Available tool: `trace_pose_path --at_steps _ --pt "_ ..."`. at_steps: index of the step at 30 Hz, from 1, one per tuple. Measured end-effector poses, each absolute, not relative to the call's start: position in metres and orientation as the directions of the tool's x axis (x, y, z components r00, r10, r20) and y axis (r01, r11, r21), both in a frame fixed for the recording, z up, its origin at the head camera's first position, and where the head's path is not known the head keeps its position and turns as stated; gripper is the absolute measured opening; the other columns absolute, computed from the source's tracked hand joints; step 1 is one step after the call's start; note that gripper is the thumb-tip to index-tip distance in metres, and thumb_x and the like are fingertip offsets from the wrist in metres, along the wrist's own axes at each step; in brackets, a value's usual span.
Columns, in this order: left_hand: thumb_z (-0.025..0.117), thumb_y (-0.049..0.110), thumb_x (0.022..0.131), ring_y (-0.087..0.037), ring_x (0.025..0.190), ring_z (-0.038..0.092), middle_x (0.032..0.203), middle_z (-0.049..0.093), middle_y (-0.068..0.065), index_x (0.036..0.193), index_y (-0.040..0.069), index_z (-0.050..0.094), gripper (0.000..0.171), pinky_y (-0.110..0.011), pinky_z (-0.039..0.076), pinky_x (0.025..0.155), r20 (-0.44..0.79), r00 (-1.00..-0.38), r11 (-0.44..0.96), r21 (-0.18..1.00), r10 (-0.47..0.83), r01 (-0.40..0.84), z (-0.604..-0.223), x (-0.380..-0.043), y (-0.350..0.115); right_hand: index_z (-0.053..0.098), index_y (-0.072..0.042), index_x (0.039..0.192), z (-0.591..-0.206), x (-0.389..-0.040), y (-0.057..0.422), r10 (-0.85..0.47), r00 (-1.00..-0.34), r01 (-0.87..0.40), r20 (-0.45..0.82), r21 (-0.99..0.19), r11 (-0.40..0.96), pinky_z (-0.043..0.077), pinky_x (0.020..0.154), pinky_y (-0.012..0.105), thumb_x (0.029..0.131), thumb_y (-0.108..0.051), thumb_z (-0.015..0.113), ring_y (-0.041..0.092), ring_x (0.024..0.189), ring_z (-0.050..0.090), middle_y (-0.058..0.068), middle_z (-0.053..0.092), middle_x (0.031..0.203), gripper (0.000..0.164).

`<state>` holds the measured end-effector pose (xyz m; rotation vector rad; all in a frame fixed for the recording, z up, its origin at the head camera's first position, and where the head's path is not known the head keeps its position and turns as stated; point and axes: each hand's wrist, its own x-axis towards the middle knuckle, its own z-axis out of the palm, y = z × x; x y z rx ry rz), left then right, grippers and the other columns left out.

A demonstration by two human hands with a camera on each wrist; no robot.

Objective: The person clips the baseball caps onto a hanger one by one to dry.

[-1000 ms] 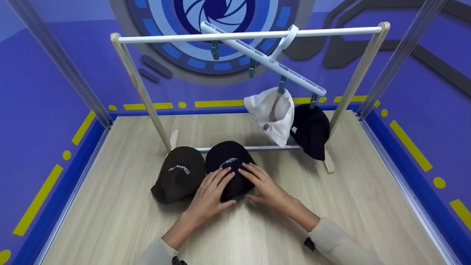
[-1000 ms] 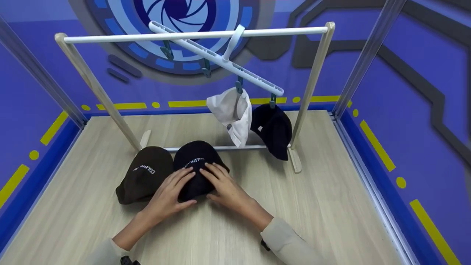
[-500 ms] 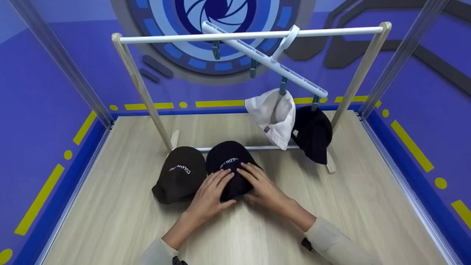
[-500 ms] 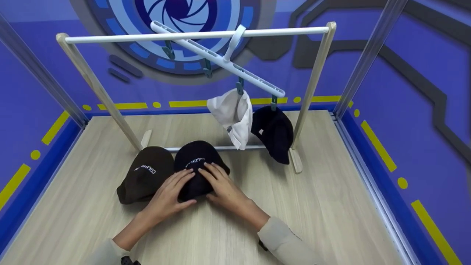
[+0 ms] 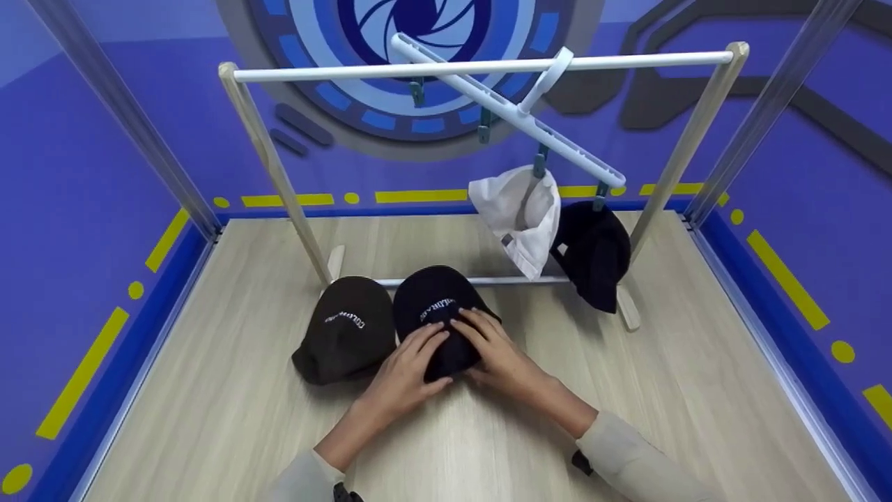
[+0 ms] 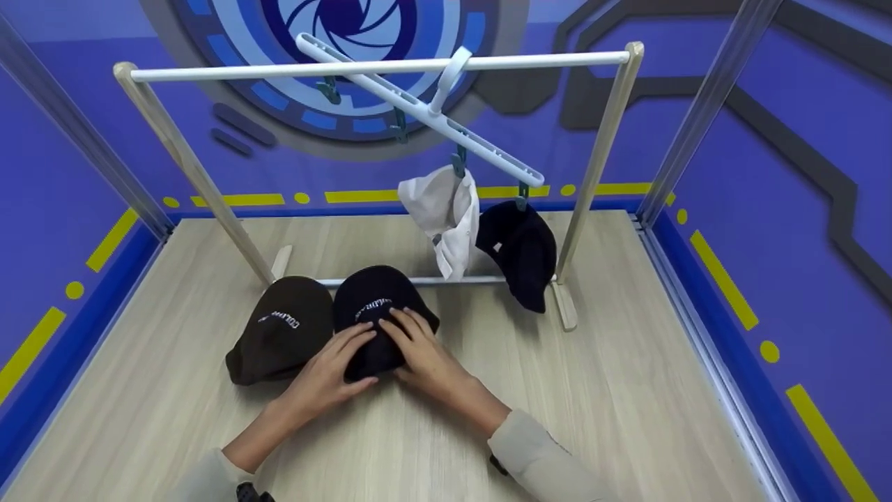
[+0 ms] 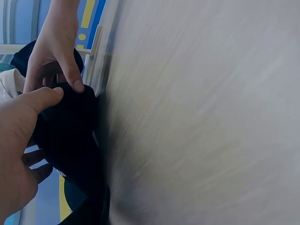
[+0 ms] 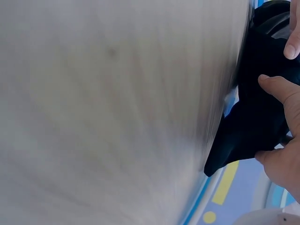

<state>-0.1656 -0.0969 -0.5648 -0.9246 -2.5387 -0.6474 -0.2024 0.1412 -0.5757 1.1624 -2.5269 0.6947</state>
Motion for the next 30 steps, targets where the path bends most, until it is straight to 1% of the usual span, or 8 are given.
trace_pose_path --at_steps 3,7,12,14,17,20,22,30 --pt "0.086 0.032 0.083 -0.032 0.137 0.049 0.149 0.05 -0.015 0.142 0.005 0.055 0.072 -0.044 0.048 0.108 0.452 -0.716 0.676 0.284 0.531 0.68 -0.565 -0.168 -0.093 0.047 -0.007 0.15 -0.576 -0.202 0.146 -0.616 -0.653 -0.756 0.441 -0.33 0.565 0.041 0.112 0.055 0.073 -0.005 0.088 0.045 0.141 0.039 0.019 0.041 0.155 0.087" --pt "0.084 0.035 0.085 -0.031 0.14 0.045 0.153 0.047 -0.013 0.146 0.007 0.051 0.075 -0.044 0.046 0.11 0.387 -0.726 0.677 0.282 0.568 0.68 -0.563 -0.171 -0.086 0.05 -0.006 0.148 -0.576 -0.201 0.153 -0.581 -0.679 -0.732 0.449 -0.357 0.581 0.042 0.111 0.055 0.069 0.001 0.086 0.045 0.139 0.042 0.019 0.045 0.153 0.086" --pt "0.085 0.034 0.084 -0.03 0.143 0.043 0.156 0.044 -0.012 0.148 0.007 0.048 0.079 -0.043 0.047 0.109 0.335 -0.749 0.704 0.267 0.572 0.658 -0.56 -0.17 -0.083 0.049 -0.008 0.15 -0.572 -0.203 0.154 -0.584 -0.689 -0.723 0.429 -0.353 0.594 0.042 0.112 0.052 0.073 -0.001 0.084 0.041 0.141 0.041 0.018 0.044 0.155 0.085" --pt "0.085 0.03 0.084 -0.029 0.142 0.043 0.155 0.044 -0.012 0.148 0.007 0.048 0.077 -0.042 0.048 0.107 0.338 -0.755 0.714 0.263 0.562 0.649 -0.56 -0.169 -0.083 0.049 -0.008 0.15 -0.571 -0.204 0.153 -0.59 -0.684 -0.727 0.428 -0.343 0.595 0.042 0.112 0.051 0.074 0.0 0.084 0.041 0.141 0.041 0.018 0.044 0.155 0.084" --pt "0.083 0.021 0.086 -0.029 0.141 0.044 0.154 0.045 -0.012 0.148 0.006 0.049 0.072 -0.04 0.052 0.102 0.361 -0.762 0.719 0.277 0.537 0.638 -0.561 -0.168 -0.084 0.049 -0.007 0.149 -0.569 -0.206 0.15 -0.599 -0.671 -0.739 0.437 -0.331 0.587 0.043 0.111 0.052 0.074 0.001 0.083 0.043 0.14 0.042 0.019 0.044 0.155 0.083" --pt "0.079 0.011 0.084 -0.03 0.14 0.045 0.154 0.046 -0.013 0.147 0.005 0.05 0.069 -0.038 0.055 0.098 0.385 -0.769 0.718 0.301 0.511 0.627 -0.562 -0.166 -0.086 0.049 -0.007 0.15 -0.568 -0.208 0.147 -0.612 -0.661 -0.749 0.434 -0.331 0.573 0.041 0.112 0.053 0.073 0.001 0.083 0.044 0.141 0.041 0.018 0.043 0.156 0.084" --pt "0.076 0.008 0.083 -0.03 0.14 0.046 0.154 0.045 -0.013 0.146 0.004 0.05 0.069 -0.038 0.055 0.097 0.39 -0.775 0.717 0.318 0.497 0.62 -0.562 -0.165 -0.087 0.048 -0.007 0.15 -0.567 -0.209 0.145 -0.621 -0.655 -0.754 0.429 -0.327 0.57 0.04 0.113 0.054 0.073 0.001 0.083 0.044 0.142 0.04 0.018 0.042 0.157 0.085" --pt "0.071 0.004 0.081 -0.032 0.14 0.046 0.154 0.045 -0.016 0.146 0.002 0.05 0.069 -0.039 0.051 0.105 0.406 -0.784 0.711 0.354 0.469 0.608 -0.562 -0.163 -0.09 0.045 -0.004 0.151 -0.568 -0.21 0.138 -0.637 -0.633 -0.772 0.439 -0.295 0.563 0.039 0.114 0.053 0.068 0.006 0.084 0.045 0.142 0.039 0.02 0.041 0.156 0.092"
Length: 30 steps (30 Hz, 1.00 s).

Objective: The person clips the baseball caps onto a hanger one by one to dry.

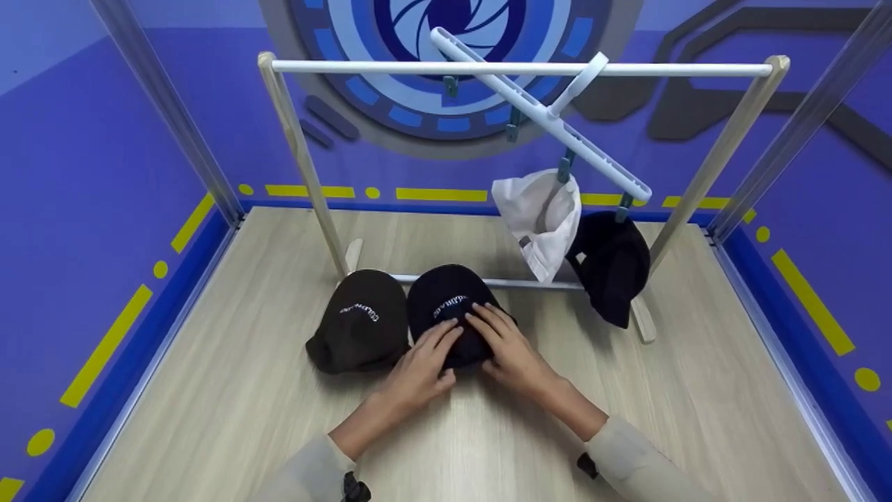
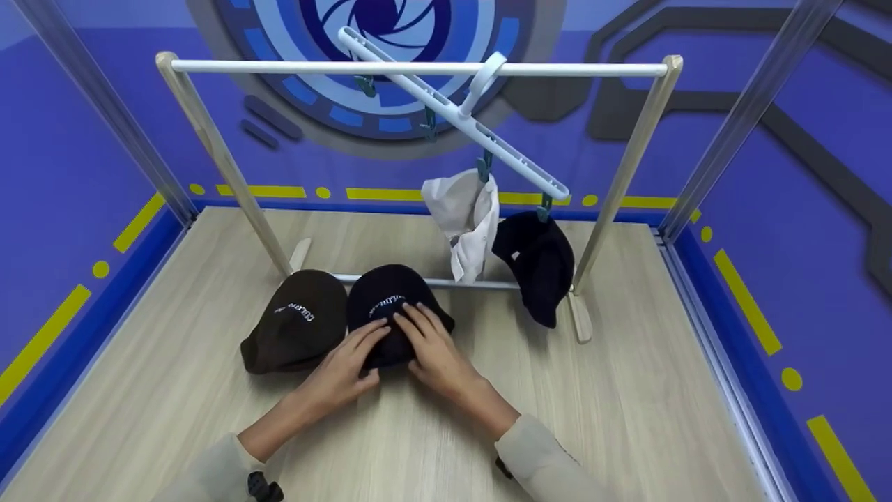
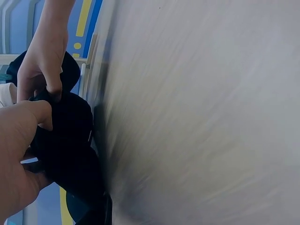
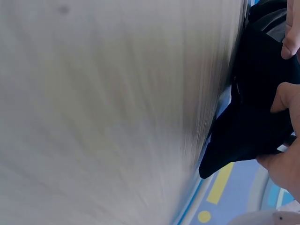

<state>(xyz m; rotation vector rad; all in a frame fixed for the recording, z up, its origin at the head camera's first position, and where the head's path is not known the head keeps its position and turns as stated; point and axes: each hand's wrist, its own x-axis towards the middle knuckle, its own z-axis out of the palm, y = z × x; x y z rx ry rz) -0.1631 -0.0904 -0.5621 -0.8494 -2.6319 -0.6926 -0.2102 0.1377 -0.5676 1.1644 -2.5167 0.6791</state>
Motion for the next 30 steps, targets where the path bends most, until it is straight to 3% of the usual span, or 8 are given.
trace_pose_path --at_steps 9,18,25,30 --pt "0.068 0.005 0.082 -0.031 0.137 0.049 0.152 0.048 -0.017 0.144 0.001 0.052 0.064 -0.04 0.048 0.108 0.462 -0.774 0.693 0.377 0.434 0.614 -0.558 -0.169 -0.09 0.039 -0.005 0.155 -0.562 -0.213 0.132 -0.618 -0.662 -0.745 0.423 -0.285 0.603 0.039 0.113 0.054 0.07 0.002 0.089 0.045 0.144 0.035 0.018 0.037 0.159 0.099" --pt "0.071 0.004 0.082 -0.034 0.136 0.051 0.151 0.048 -0.018 0.145 0.0 0.051 0.066 -0.041 0.049 0.106 0.48 -0.776 0.699 0.382 0.409 0.605 -0.554 -0.168 -0.09 0.046 -0.004 0.15 -0.555 -0.216 0.13 -0.589 -0.675 -0.732 0.445 -0.299 0.613 0.041 0.112 0.054 0.073 0.007 0.082 0.045 0.139 0.043 0.019 0.045 0.153 0.085" --pt "0.073 0.001 0.085 -0.034 0.136 0.05 0.152 0.046 -0.019 0.148 0.0 0.047 0.068 -0.04 0.047 0.109 0.438 -0.809 0.711 0.413 0.393 0.569 -0.548 -0.172 -0.087 0.049 0.003 0.146 -0.55 -0.222 0.131 -0.579 -0.639 -0.763 0.507 -0.319 0.563 0.044 0.108 0.056 0.066 0.014 0.08 0.046 0.135 0.047 0.024 0.049 0.149 0.086" --pt "0.072 -0.004 0.087 -0.033 0.138 0.048 0.153 0.046 -0.018 0.149 0.0 0.046 0.068 -0.04 0.044 0.111 0.414 -0.839 0.717 0.456 0.354 0.527 -0.533 -0.177 -0.094 0.059 0.003 0.136 -0.536 -0.234 0.127 -0.542 -0.57 -0.803 0.617 -0.282 0.525 0.048 0.104 0.053 0.067 0.009 0.082 0.042 0.126 0.056 0.023 0.057 0.139 0.072"
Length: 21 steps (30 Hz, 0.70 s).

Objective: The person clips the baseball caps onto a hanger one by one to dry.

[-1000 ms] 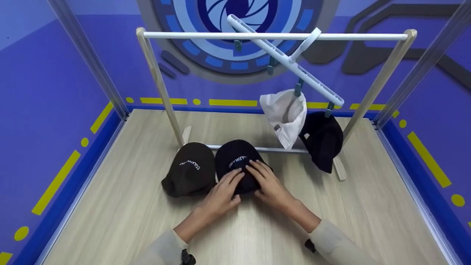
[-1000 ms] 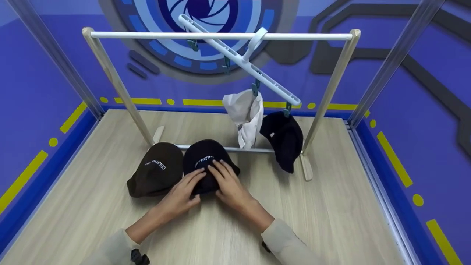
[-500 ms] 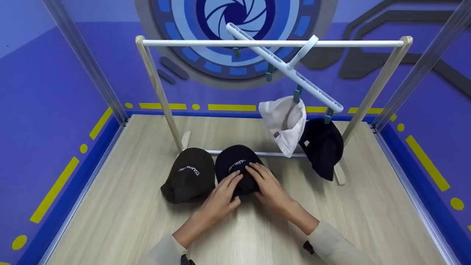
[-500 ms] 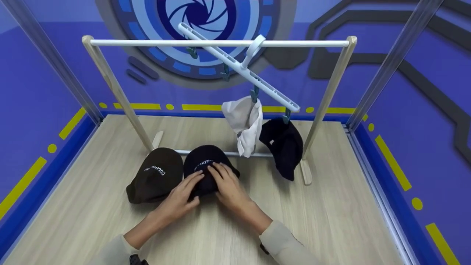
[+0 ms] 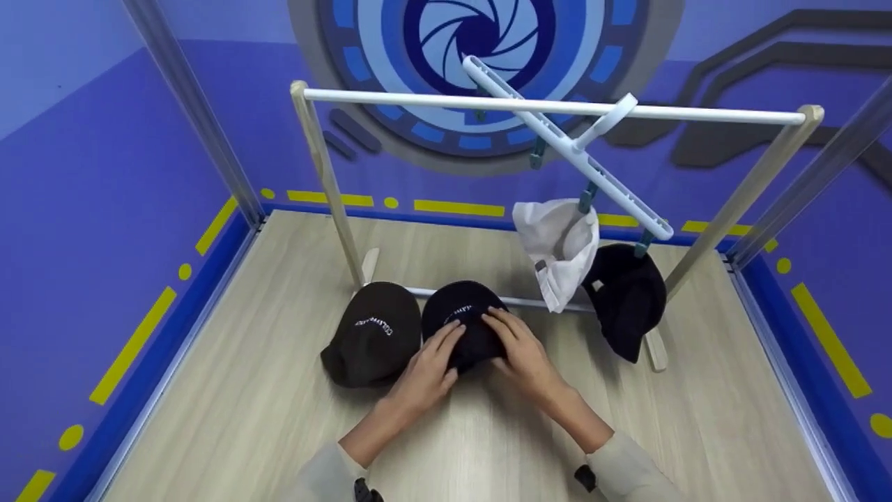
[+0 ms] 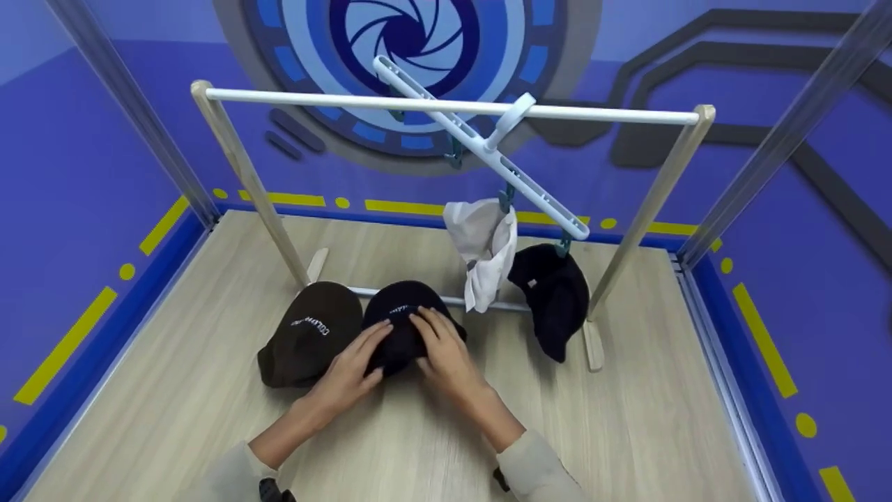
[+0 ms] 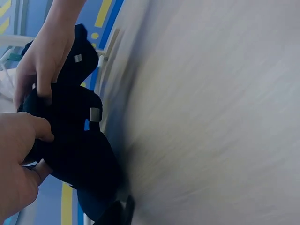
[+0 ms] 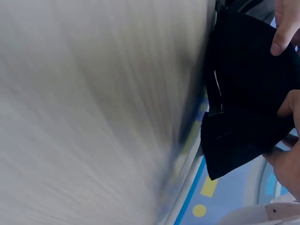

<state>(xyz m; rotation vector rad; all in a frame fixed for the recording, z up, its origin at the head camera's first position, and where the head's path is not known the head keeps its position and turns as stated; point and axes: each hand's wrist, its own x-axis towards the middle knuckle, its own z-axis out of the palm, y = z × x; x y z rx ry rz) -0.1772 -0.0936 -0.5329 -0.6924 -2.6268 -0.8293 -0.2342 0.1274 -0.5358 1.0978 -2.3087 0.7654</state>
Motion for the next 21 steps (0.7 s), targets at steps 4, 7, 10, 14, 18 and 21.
trace_pose_path --at_steps 4,7,10,14,18,21 --pt "0.07 -0.001 0.089 -0.032 0.139 0.047 0.153 0.046 -0.018 0.15 0.002 0.045 0.066 -0.041 0.042 0.113 0.441 -0.836 0.712 0.467 0.327 0.525 -0.535 -0.175 -0.094 0.061 0.001 0.134 -0.539 -0.231 0.128 -0.526 -0.565 -0.806 0.636 -0.287 0.518 0.048 0.105 0.05 0.072 0.008 0.08 0.039 0.126 0.057 0.021 0.06 0.137 0.065" --pt "0.068 0.003 0.092 -0.032 0.14 0.046 0.153 0.046 -0.018 0.152 0.001 0.043 0.065 -0.041 0.041 0.114 0.46 -0.825 0.716 0.45 0.327 0.534 -0.537 -0.174 -0.095 0.062 0.001 0.134 -0.54 -0.228 0.128 -0.518 -0.576 -0.798 0.632 -0.3 0.522 0.048 0.105 0.049 0.072 0.01 0.08 0.039 0.126 0.058 0.02 0.06 0.137 0.065" --pt "0.068 0.003 0.092 -0.034 0.137 0.048 0.15 0.048 -0.021 0.15 -0.002 0.045 0.063 -0.042 0.042 0.113 0.488 -0.809 0.73 0.413 0.328 0.545 -0.538 -0.175 -0.095 0.062 0.003 0.134 -0.538 -0.228 0.127 -0.549 -0.562 -0.809 0.619 -0.272 0.521 0.051 0.101 0.049 0.073 0.009 0.081 0.04 0.123 0.059 0.022 0.061 0.135 0.064" --pt "0.069 0.0 0.091 -0.037 0.135 0.051 0.148 0.051 -0.022 0.148 -0.004 0.046 0.062 -0.043 0.043 0.111 0.53 -0.786 0.744 0.374 0.318 0.553 -0.534 -0.18 -0.093 0.062 0.005 0.133 -0.533 -0.229 0.128 -0.573 -0.561 -0.811 0.598 -0.258 0.525 0.053 0.099 0.047 0.077 0.008 0.08 0.039 0.121 0.061 0.022 0.063 0.132 0.059" --pt "0.068 0.0 0.093 -0.036 0.137 0.049 0.15 0.049 -0.022 0.15 -0.004 0.044 0.062 -0.041 0.043 0.112 0.538 -0.774 0.745 0.351 0.334 0.567 -0.526 -0.188 -0.087 0.063 0.005 0.132 -0.524 -0.233 0.133 -0.558 -0.578 -0.797 0.595 -0.268 0.541 0.054 0.098 0.046 0.078 0.01 0.079 0.036 0.119 0.063 0.021 0.065 0.13 0.057" --pt "0.067 -0.001 0.093 -0.034 0.137 0.05 0.15 0.049 -0.023 0.15 -0.005 0.043 0.061 -0.04 0.044 0.111 0.542 -0.768 0.749 0.336 0.342 0.571 -0.522 -0.192 -0.084 0.063 0.005 0.132 -0.518 -0.235 0.137 -0.564 -0.58 -0.795 0.588 -0.259 0.548 0.054 0.096 0.045 0.079 0.01 0.078 0.036 0.118 0.064 0.021 0.066 0.129 0.056"
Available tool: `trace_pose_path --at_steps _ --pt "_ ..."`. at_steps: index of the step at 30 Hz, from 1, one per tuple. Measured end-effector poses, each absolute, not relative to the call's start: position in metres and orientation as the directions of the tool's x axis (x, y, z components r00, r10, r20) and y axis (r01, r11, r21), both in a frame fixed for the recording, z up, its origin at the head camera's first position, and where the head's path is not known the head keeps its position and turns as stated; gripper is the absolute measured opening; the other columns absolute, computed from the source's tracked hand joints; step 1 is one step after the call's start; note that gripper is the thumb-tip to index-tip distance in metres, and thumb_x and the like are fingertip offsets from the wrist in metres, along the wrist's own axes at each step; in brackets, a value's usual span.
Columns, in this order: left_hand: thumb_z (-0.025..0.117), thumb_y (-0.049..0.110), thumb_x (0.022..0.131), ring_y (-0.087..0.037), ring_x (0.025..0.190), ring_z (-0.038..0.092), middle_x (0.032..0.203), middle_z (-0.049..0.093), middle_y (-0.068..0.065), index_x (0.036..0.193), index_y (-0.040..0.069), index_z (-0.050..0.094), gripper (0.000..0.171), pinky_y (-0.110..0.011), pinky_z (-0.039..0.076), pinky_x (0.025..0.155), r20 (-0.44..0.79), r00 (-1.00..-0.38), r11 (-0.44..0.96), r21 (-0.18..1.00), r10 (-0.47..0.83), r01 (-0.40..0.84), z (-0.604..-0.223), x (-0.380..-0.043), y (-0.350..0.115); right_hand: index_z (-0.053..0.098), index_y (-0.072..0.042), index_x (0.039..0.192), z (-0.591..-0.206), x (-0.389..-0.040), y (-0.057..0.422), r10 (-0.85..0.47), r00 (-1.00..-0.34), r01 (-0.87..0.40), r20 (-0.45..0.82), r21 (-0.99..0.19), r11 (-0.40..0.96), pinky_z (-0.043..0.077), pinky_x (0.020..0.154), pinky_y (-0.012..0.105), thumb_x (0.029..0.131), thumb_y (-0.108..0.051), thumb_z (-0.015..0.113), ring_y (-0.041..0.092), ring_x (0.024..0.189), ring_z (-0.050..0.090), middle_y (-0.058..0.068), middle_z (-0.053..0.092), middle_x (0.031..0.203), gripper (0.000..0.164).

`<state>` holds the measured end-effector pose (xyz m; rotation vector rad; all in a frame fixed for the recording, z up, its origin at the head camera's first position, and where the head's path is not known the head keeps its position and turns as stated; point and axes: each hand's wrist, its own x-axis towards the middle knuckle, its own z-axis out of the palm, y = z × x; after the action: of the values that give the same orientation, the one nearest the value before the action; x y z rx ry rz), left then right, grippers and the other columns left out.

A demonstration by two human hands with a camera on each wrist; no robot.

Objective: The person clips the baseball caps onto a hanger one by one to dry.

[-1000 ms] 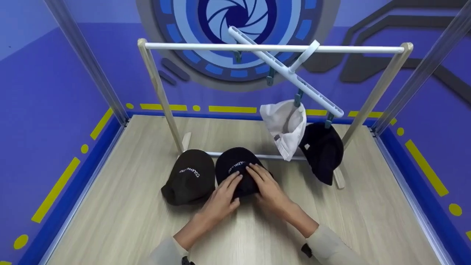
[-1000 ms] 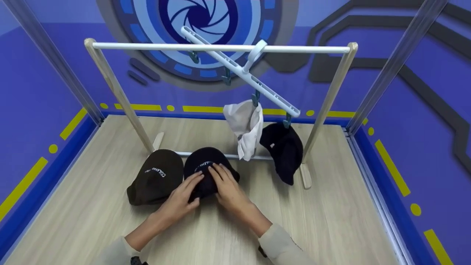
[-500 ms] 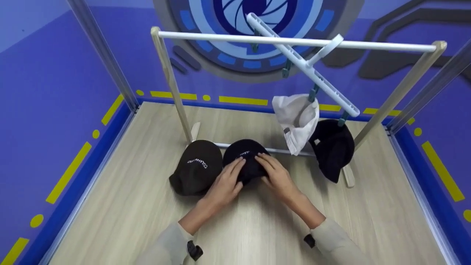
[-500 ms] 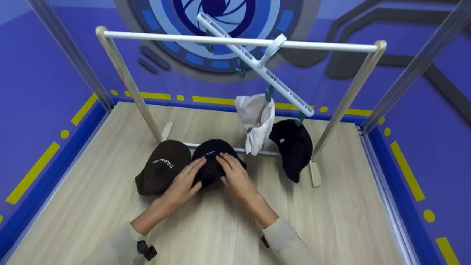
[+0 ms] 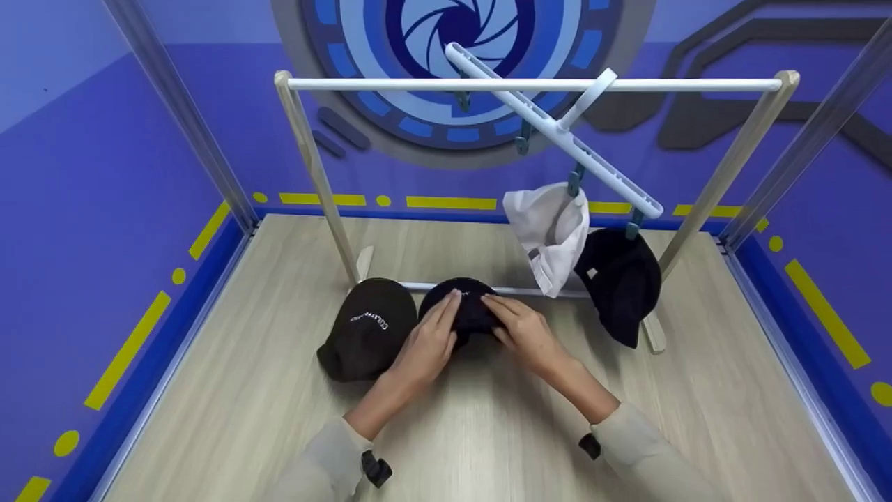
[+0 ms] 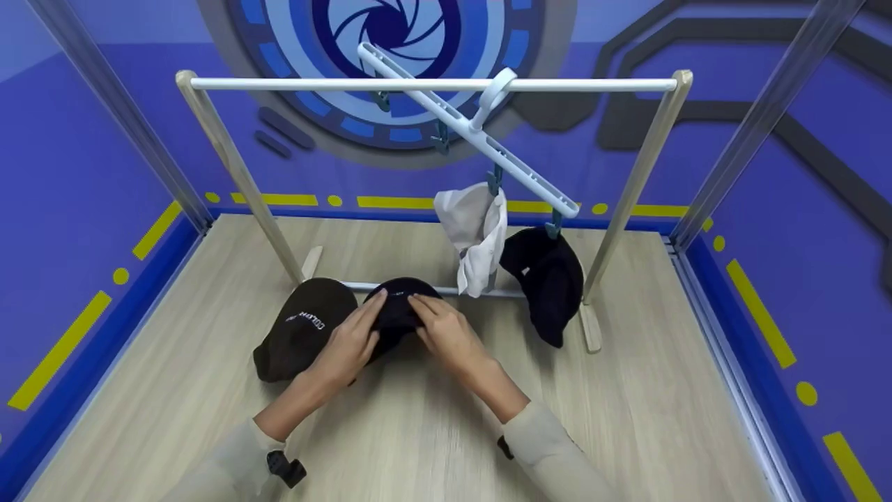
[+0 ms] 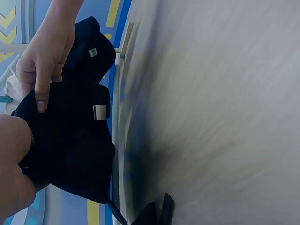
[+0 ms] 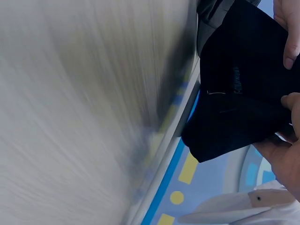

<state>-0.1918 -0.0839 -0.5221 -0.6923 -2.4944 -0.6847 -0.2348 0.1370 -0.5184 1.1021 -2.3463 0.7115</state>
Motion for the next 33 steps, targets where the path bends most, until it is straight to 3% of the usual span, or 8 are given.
trace_pose_path --at_steps 12,18,25,33 --pt "0.064 -0.01 0.091 -0.032 0.13 0.057 0.141 0.057 -0.023 0.149 -0.004 0.045 0.061 -0.038 0.05 0.104 0.607 -0.729 0.749 0.311 0.317 0.585 -0.509 -0.197 -0.084 0.07 0.001 0.124 -0.506 -0.24 0.13 -0.537 -0.521 -0.823 0.664 -0.223 0.522 0.058 0.09 0.043 0.076 0.015 0.077 0.032 0.111 0.069 0.017 0.071 0.122 0.05" --pt "0.06 -0.013 0.092 -0.031 0.126 0.06 0.136 0.061 -0.023 0.143 -0.005 0.052 0.052 -0.037 0.052 0.101 0.645 -0.692 0.749 0.271 0.325 0.605 -0.504 -0.199 -0.082 0.071 0.002 0.12 -0.502 -0.238 0.131 -0.501 -0.5 -0.828 0.707 -0.219 0.517 0.059 0.085 0.045 0.074 0.017 0.076 0.034 0.105 0.071 0.018 0.072 0.116 0.049" --pt "0.059 -0.018 0.09 -0.031 0.12 0.064 0.133 0.064 -0.021 0.14 -0.003 0.055 0.052 -0.037 0.057 0.093 0.63 -0.709 0.754 0.287 0.317 0.591 -0.492 -0.197 -0.082 0.073 -0.001 0.116 -0.494 -0.238 0.133 -0.478 -0.472 -0.825 0.741 -0.179 0.537 0.061 0.078 0.044 0.075 0.013 0.076 0.032 0.097 0.073 0.014 0.074 0.108 0.044" --pt "0.058 -0.012 0.094 -0.03 0.113 0.068 0.127 0.068 -0.018 0.134 0.0 0.061 0.042 -0.037 0.059 0.089 0.642 -0.713 0.728 0.34 0.282 0.595 -0.487 -0.195 -0.081 0.071 -0.002 0.119 -0.492 -0.235 0.139 -0.489 -0.52 -0.808 0.7 -0.216 0.549 0.059 0.082 0.046 0.077 0.008 0.079 0.032 0.098 0.071 0.014 0.073 0.108 0.044"
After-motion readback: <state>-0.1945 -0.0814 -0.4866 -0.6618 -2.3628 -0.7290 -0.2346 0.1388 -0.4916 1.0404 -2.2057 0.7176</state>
